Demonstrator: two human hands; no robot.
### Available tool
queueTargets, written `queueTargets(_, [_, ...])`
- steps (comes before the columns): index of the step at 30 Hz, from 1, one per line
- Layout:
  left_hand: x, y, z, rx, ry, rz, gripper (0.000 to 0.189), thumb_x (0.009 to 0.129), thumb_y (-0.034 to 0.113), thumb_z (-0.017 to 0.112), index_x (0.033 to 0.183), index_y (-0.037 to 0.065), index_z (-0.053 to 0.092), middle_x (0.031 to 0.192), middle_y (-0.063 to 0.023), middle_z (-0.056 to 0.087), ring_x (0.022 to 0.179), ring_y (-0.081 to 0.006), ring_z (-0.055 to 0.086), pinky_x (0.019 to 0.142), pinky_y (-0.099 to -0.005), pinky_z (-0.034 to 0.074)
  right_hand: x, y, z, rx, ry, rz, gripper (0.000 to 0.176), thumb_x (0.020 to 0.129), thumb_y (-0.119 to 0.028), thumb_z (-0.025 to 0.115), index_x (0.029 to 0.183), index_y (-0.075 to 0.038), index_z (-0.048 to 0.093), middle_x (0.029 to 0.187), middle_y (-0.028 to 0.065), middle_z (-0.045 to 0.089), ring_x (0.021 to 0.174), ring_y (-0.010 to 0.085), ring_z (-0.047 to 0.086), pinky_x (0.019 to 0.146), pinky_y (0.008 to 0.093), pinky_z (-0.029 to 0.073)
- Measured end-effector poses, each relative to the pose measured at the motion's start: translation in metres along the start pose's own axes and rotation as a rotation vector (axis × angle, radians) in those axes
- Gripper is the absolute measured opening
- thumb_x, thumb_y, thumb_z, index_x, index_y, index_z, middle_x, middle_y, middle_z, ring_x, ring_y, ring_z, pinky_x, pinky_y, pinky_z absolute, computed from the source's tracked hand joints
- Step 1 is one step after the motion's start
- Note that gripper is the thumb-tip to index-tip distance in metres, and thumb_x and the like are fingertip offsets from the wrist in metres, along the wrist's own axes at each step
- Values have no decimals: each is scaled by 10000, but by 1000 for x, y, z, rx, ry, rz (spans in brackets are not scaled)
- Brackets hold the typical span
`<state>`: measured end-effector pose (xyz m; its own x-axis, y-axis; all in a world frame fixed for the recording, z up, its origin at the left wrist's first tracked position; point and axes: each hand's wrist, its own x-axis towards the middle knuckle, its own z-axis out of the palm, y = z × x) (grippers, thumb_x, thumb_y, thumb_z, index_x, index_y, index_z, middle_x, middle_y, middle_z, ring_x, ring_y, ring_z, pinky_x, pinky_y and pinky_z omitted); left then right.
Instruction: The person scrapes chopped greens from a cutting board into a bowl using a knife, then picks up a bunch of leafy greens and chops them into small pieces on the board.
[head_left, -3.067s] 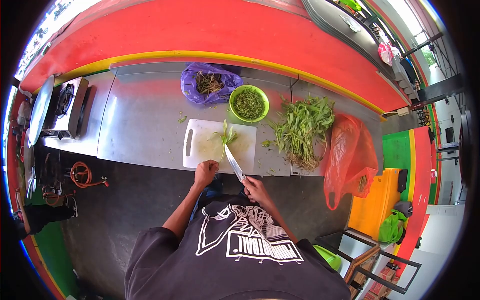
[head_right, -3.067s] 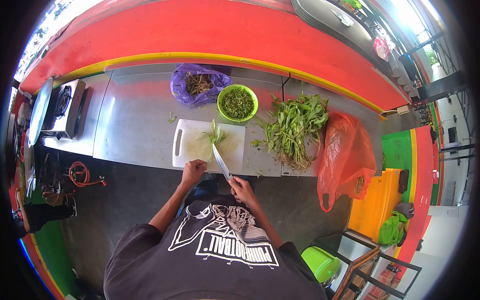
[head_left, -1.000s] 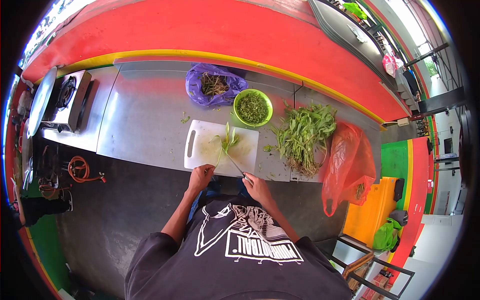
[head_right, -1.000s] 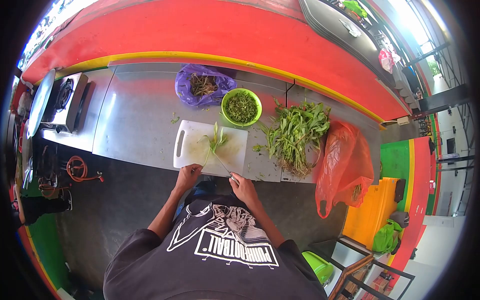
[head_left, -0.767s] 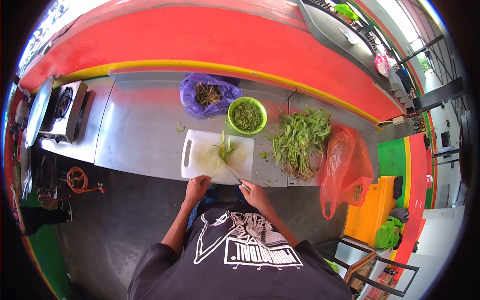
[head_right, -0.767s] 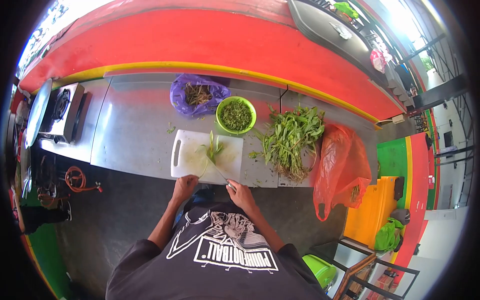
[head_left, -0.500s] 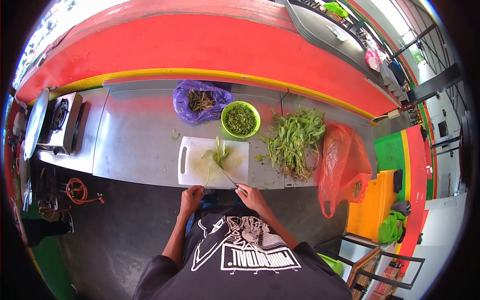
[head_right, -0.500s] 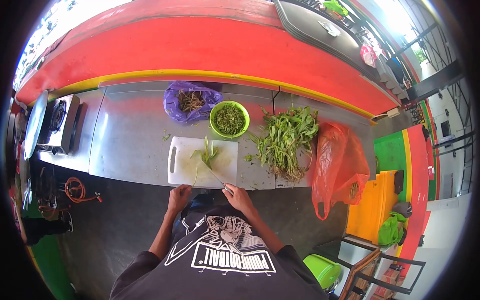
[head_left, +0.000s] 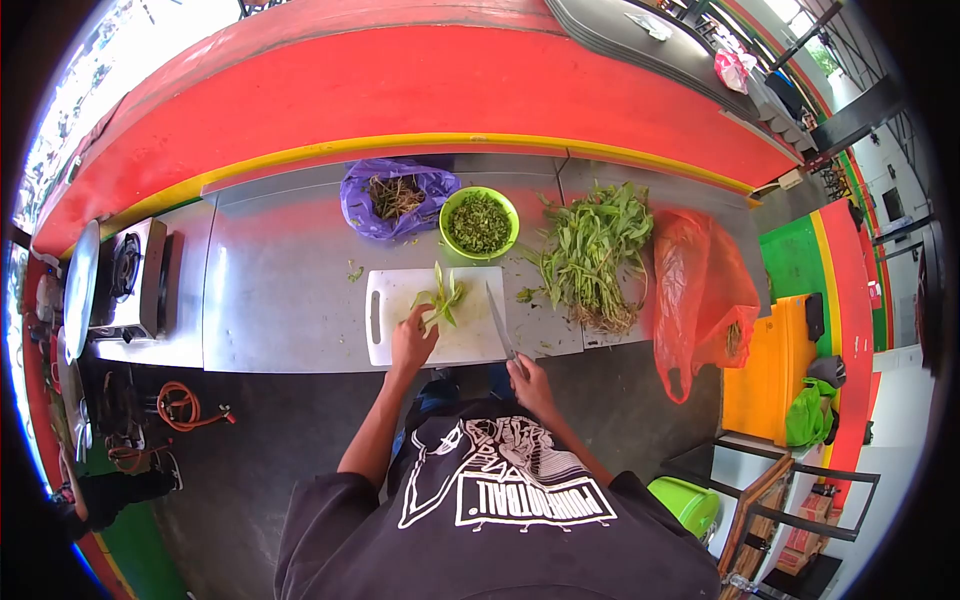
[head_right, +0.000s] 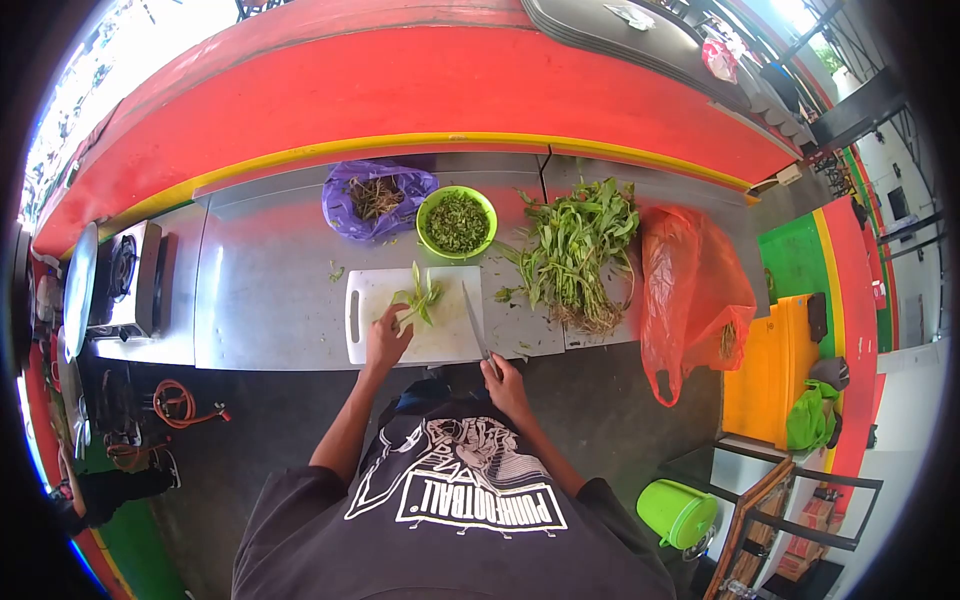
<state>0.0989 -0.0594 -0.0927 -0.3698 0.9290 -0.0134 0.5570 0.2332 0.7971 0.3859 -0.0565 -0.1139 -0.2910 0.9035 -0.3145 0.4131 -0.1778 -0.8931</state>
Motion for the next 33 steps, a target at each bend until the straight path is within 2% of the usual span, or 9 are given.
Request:
queueTargets(4, [34,-17,15,301,-151,242,420,790,207,715,1207,199,670,760,-155,683,711,-353,664,656,-474,532,-2,-3,-1,40,18,33,472,1009,-328,588,1401,-70,542,634,-15,532,460,71,471,407,254,404])
queueTargets(11, [48,-9,17,298,-230,278,259,827,238,709,1075,172,744,787,-153,708,717,-353,680,735,-472,558,-4,2,0,29,59,12,493,996,-349,613,1368,-30,564,635,-10,551,469,68,476,417,254,395])
queueTargets(13, [47,-7,17,244,-190,246,227,840,256,708,1031,143,759,742,-147,695,699,-346,680,719,-453,554,-4,-1,0,27,64,13,494,993,-351,617,1358,-22,571,634,-12,554,474,66,477,423,252,395])
queueTargets(15, [47,-4,20,171,-164,158,222,842,256,711,1015,127,761,729,-140,690,684,-332,678,701,-439,546,-4,-2,3,-6,92,69,453,976,-333,637,1276,6,617,676,69,609,581,120,569,578,307,474])
queueTargets(16, [47,-4,20,97,-133,68,221,844,257,714,1000,110,764,717,-134,685,669,-319,675,682,-424,539,-2,1,6,-4,91,70,453,976,-333,637,1276,6,617,676,69,609,581,120,569,578,307,474])
queueTargets(22, [59,-14,29,-75,113,132,204,841,242,726,924,59,762,701,-121,683,617,-281,659,615,-394,521,9,-2,27,-113,126,-59,449,968,-305,647,1288,5,600,698,76,631,579,111,579,581,301,477])
queueTargets(25, [63,-14,29,-170,36,-32,210,842,246,729,910,49,757,739,-134,709,625,-282,677,615,-383,531,12,-10,40,-141,160,-65,433,964,-276,637,1295,-1,592,782,131,680,687,177,665,659,326,515])
queueTargets(30, [69,-17,27,-80,-21,-19,208,846,246,730,899,45,746,769,-138,727,637,-280,698,626,-378,541,16,-26,56,-59,102,-19,446,966,-259,617,1325,-2,560,1033,237,703,983,333,709,842,368,527])
queueTargets(33, [70,-21,26,-69,-34,-5,203,842,235,735,926,50,736,775,-123,731,633,-273,696,623,-382,540,22,-23,71,-79,147,-153,443,959,-285,606,1327,-41,565,1019,261,693,955,430,672,798,437,540])
